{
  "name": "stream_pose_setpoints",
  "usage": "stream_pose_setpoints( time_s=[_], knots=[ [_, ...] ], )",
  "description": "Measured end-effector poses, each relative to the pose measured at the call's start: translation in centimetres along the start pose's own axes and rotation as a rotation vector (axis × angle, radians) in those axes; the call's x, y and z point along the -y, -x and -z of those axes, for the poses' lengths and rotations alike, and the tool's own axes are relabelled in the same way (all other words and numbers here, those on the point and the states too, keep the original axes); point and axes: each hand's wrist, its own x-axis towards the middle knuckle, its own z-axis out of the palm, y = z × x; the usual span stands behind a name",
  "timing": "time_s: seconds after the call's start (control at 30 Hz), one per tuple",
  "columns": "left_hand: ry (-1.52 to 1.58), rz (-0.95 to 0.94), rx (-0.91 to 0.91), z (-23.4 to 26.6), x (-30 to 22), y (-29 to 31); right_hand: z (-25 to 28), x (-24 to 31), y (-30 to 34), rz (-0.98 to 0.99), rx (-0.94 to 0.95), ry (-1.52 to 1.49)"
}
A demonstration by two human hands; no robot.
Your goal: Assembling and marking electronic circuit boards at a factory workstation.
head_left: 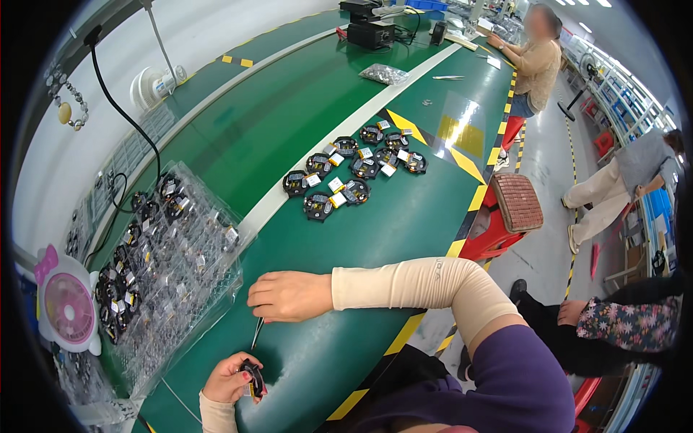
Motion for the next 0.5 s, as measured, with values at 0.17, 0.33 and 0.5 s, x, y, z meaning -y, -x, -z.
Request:
stream_pose_setpoints(
  time_s=[0.17,0.33,0.5],
  knots=[
    [0.002,-0.005,0.007,0.09,0.1,0.03,-0.02,0.09,-0.02,0.006,-0.036,0.011],
    [-0.045,-0.017,-0.05,-0.3,0.09,-0.04,0.1,0.1,-0.07,0.019,-0.025,0.035],
    [-0.041,-0.016,-0.046,-0.12,0.18,0.01,0.05,0.12,-0.09,0.015,-0.04,0.028]
  ],
)
